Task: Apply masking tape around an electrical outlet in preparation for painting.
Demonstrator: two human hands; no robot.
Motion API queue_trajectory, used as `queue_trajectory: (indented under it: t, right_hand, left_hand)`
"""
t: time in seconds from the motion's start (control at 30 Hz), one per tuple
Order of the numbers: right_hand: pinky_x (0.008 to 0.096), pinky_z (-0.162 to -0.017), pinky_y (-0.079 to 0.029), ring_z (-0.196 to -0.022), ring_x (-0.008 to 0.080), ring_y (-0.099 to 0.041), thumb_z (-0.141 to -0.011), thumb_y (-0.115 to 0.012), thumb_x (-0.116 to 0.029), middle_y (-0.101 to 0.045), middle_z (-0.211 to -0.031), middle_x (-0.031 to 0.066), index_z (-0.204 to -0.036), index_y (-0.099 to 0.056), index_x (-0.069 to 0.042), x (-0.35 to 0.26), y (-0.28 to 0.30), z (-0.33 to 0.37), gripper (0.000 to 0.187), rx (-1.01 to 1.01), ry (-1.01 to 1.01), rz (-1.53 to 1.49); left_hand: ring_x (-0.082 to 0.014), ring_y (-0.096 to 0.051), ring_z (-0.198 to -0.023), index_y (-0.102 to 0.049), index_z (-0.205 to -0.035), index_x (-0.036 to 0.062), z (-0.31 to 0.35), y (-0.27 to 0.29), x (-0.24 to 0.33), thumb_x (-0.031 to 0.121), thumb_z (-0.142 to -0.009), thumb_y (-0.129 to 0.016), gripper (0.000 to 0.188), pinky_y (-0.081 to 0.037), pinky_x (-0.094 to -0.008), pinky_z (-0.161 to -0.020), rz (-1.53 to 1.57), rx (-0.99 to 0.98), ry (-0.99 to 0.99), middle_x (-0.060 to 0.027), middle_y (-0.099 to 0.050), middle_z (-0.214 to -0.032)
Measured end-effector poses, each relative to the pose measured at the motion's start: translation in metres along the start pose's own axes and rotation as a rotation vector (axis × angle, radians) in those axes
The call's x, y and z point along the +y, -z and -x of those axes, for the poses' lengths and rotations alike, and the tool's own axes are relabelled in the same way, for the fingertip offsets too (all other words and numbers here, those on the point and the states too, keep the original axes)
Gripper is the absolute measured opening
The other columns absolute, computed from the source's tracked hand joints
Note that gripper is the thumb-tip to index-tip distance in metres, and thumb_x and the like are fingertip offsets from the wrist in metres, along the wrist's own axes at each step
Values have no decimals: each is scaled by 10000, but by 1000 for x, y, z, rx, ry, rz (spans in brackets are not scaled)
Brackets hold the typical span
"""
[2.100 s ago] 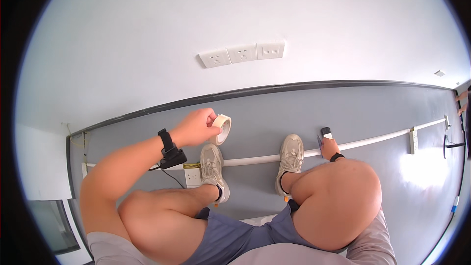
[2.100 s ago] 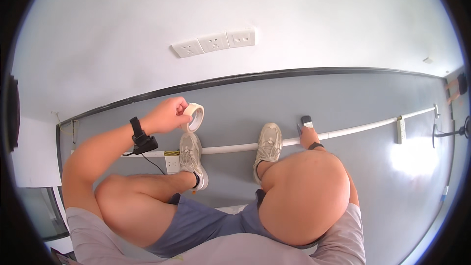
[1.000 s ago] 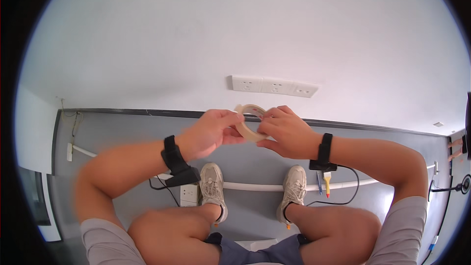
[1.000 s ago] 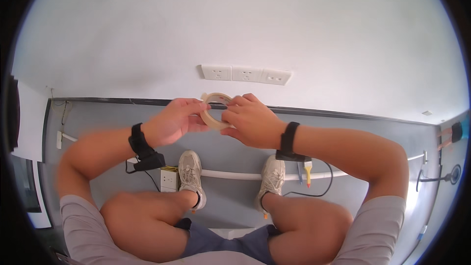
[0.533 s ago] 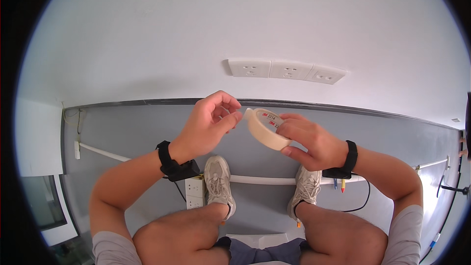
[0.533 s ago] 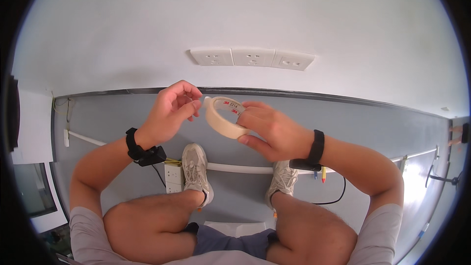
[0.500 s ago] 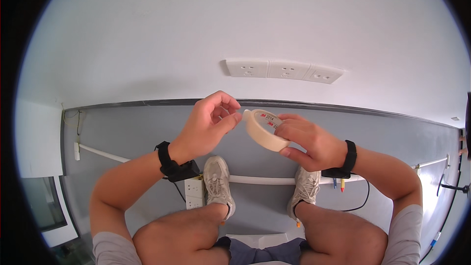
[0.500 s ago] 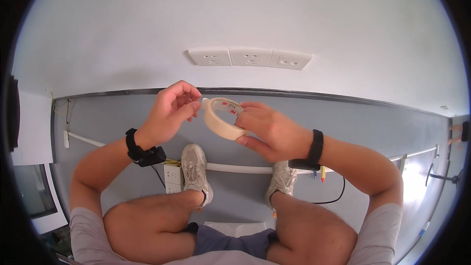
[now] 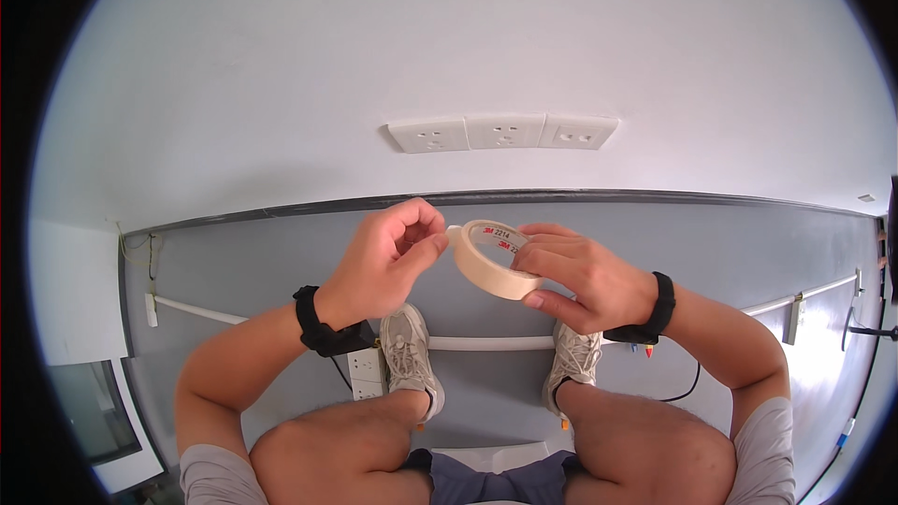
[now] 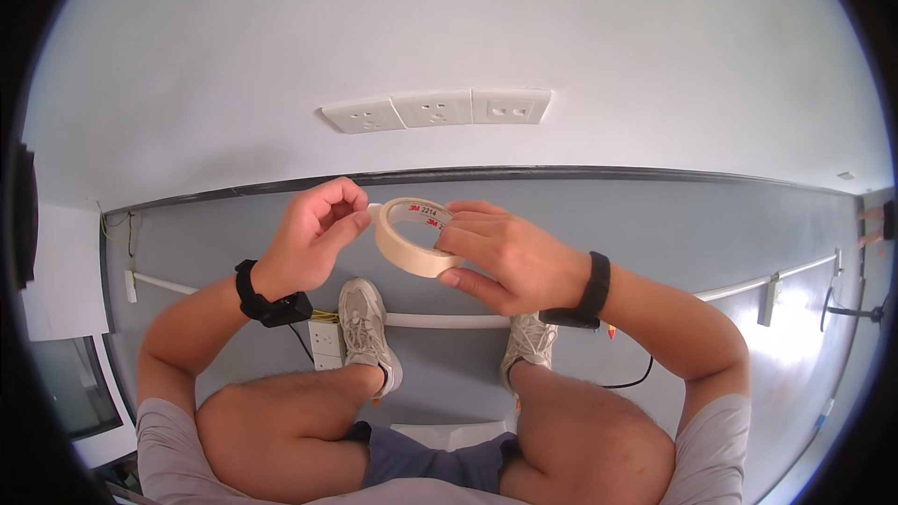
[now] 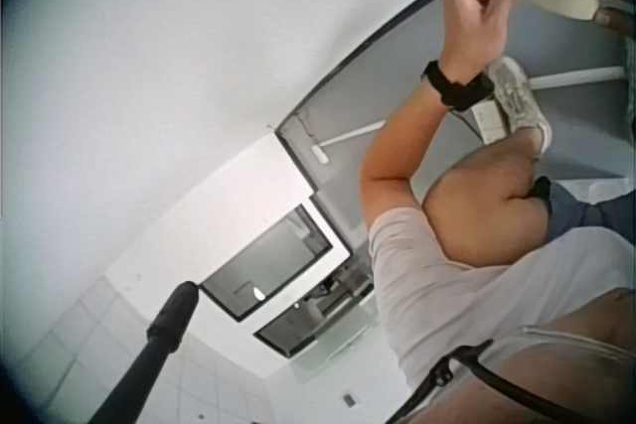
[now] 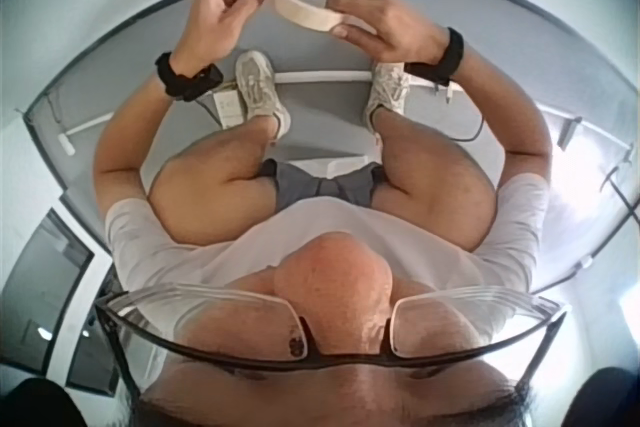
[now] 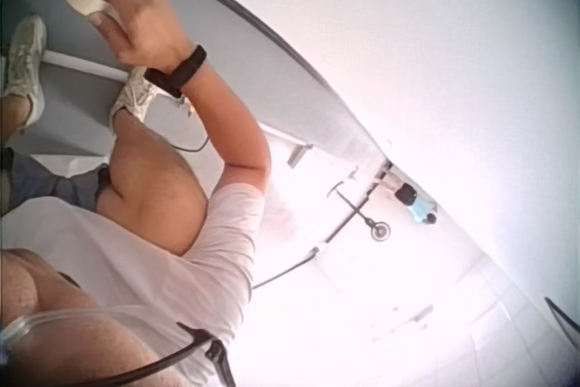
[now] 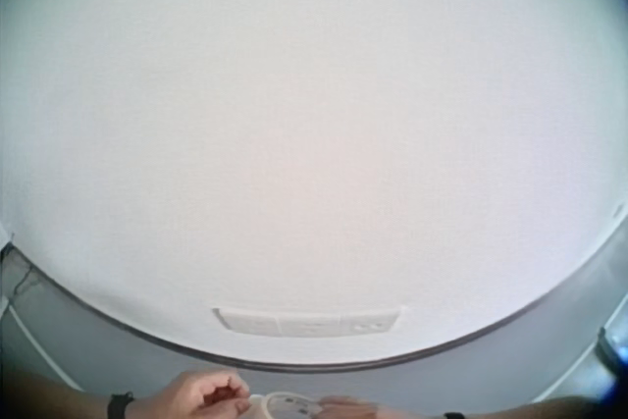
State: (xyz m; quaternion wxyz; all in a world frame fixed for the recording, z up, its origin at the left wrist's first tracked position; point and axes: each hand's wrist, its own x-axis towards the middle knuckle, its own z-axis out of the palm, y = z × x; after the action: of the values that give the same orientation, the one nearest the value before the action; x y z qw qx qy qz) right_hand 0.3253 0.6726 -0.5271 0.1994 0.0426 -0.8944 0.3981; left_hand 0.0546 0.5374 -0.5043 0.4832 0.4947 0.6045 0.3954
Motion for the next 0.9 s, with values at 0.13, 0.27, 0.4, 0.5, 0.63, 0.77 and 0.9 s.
queue_trajectory:
  t: [0.13,0.27,0.4,0.5,0.63,0.77,0.9]
  right_hand:
    - [583,-1133,-479,-953,388,-692,-953,-748,-103,-707,-1025,149,-1125,-660,23,-11,3,4,232,37,-83,50]
    - [533,-1017,-513,-802,391,-692,-958,-767,-214,-738,-951,161,-1036,-688,-36,-3,2,14,210,116,-225,270]
    - [507,-963,-513,-754,384,-679,-929,-813,-262,-751,-957,166,-959,-714,-53,1,11,19,233,-61,-784,332]
    - [477,-935,-510,-818,372,-684,-915,-833,-302,-743,-947,160,-922,-711,-33,0,20,34,295,7,-518,297]
    - [430,-958,-496,-969,346,-668,-938,-749,-196,-716,-971,168,-952,-699,2,-4,37,46,204,128,-380,-44]
    - [444,-1022,-474,-1063,285,-657,-948,-639,-101,-706,-1019,174,-1061,-647,21,-21,44,46,166,194,-435,-522]
    - [464,-1103,-455,-919,227,-675,-965,-621,-86,-739,-996,135,-1133,-597,12,-28,45,39,196,234,-463,-594]
  left_hand:
    - [-14,-459,-741,-590,-1023,39,5,-7,9,30,-1052,-616,40,-393,-211,-650,25,-15,30,59,-542,-874]
    - [-11,-443,-726,-588,-1046,37,16,-9,6,81,-1082,-600,59,-378,-219,-627,124,22,-27,56,-543,-853]
    - [-13,-438,-724,-588,-1042,46,30,-16,13,90,-1087,-598,64,-375,-214,-634,76,-45,-7,62,-527,-844]
    - [1,-411,-698,-590,-1033,48,23,-5,7,118,-1089,-612,92,-343,-205,-615,176,147,29,90,-506,-810]
    - [26,-379,-680,-613,-1023,28,15,9,0,122,-1084,-627,113,-289,-201,-577,124,244,-15,95,-503,-800]
    - [7,-377,-656,-620,-1017,40,5,15,-2,136,-1079,-632,114,-296,-199,-567,106,290,-44,88,-507,-800]
    - [10,-371,-660,-633,-1017,32,-7,14,-1,135,-1080,-640,121,-293,-199,-567,96,348,-77,92,-514,-816]
